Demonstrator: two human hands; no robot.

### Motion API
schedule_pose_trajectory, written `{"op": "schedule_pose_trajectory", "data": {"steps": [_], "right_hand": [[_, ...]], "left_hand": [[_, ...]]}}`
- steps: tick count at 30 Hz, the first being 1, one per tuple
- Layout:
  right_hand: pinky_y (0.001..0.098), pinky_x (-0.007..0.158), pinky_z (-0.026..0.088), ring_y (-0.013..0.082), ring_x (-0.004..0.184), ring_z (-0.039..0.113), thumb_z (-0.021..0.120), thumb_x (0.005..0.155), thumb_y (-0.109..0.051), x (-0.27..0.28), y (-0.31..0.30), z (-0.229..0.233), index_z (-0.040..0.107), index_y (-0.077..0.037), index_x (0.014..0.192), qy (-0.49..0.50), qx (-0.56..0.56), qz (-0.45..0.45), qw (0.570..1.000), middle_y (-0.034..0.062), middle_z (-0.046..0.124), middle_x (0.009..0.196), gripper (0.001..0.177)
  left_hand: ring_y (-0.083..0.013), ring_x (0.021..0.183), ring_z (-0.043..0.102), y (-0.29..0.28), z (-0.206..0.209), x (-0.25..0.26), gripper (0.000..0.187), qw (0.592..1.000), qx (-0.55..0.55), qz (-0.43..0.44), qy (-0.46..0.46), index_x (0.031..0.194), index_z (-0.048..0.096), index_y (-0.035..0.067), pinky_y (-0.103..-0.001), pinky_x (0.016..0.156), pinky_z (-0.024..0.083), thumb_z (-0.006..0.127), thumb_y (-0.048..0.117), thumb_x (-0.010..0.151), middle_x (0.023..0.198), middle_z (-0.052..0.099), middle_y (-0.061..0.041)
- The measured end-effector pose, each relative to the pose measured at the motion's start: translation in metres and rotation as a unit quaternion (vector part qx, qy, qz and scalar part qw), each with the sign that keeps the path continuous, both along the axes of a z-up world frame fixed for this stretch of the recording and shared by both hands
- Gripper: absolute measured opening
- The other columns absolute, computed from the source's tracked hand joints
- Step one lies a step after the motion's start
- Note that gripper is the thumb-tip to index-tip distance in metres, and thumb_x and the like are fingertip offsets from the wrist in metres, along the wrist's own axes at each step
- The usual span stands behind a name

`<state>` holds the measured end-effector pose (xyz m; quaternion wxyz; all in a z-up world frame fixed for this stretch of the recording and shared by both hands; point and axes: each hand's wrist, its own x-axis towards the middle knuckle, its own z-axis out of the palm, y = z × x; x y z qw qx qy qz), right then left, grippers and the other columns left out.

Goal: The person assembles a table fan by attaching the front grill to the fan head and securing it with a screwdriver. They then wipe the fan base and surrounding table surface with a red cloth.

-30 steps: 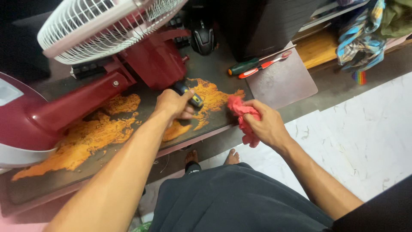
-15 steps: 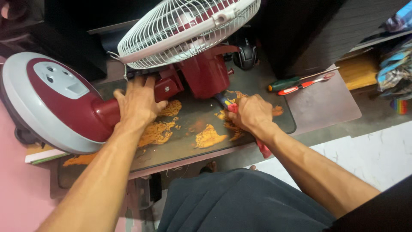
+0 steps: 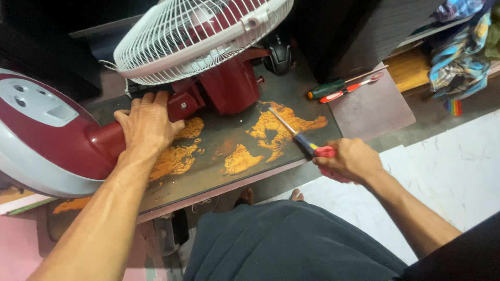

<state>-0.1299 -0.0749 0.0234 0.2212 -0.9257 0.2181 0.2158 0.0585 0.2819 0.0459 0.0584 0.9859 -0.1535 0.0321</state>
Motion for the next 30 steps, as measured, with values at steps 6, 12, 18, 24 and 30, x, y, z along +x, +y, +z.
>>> {"op": "schedule_pose_trajectory", "data": {"steps": [6,12,18,24,30], "right_hand": [[0.0312,0.044,0.048,0.0141,0.051,0.061,0.076,0.085,-0.039,-0.037,0.003,0.003,0.078,-0.006,0.079,0.011,0.300,-0.209,0.931,0.0054,0.073,0.067,0.034],[0.0301,0.049,0.051,0.0124,0.056,0.063,0.072,0.086,-0.042,-0.045,0.037,0.007,0.078,-0.009,0.089,-0.063,0.367,-0.216,0.903,0.0027,0.070,0.069,0.034],[0.0322,0.066,0.055,0.0143,0.073,0.066,0.067,0.094,-0.039,-0.045,0.039,0.014,0.067,-0.009,0.116,-0.342,0.317,-0.292,0.835,0.0034,0.072,0.084,0.037],[0.0448,0.112,0.039,0.0321,0.128,0.051,0.056,0.100,-0.011,-0.045,0.025,0.001,0.064,-0.003,0.126,-0.547,0.043,0.017,0.836,0.0181,0.061,0.133,0.029],[0.0472,0.111,0.039,0.0334,0.125,0.051,0.052,0.107,-0.006,-0.034,-0.020,-0.038,0.064,-0.003,0.125,-0.562,-0.049,-0.055,0.824,0.0176,0.061,0.129,0.022]], "left_hand": [[-0.0411,0.125,0.051,-0.036,-0.002,-0.048,0.060,0.988,-0.037,-0.023,-0.149,0.123,0.061,0.003,-0.066,0.093,0.035,0.082,0.031,0.074,0.129,0.059,-0.024],[-0.0220,0.085,0.062,-0.157,-0.033,-0.127,0.038,0.807,-0.460,-0.106,0.354,0.109,0.068,0.001,-0.039,0.075,0.051,0.057,0.037,0.104,0.097,0.067,-0.014],[-0.0139,0.072,0.066,-0.183,-0.037,-0.136,0.029,0.732,-0.485,0.028,0.478,0.108,0.063,0.004,-0.032,0.062,0.055,0.056,0.031,0.100,0.085,0.070,-0.006],[-0.0156,0.060,0.065,-0.200,-0.032,-0.166,0.036,0.796,-0.373,-0.081,0.470,0.100,0.065,-0.001,-0.033,0.056,0.053,0.049,0.030,0.107,0.075,0.069,-0.011],[-0.0112,0.059,0.050,-0.198,-0.020,-0.169,0.031,0.690,-0.453,-0.136,0.548,0.106,0.061,0.003,-0.034,0.051,0.045,0.051,0.032,0.104,0.074,0.053,-0.001]]}}
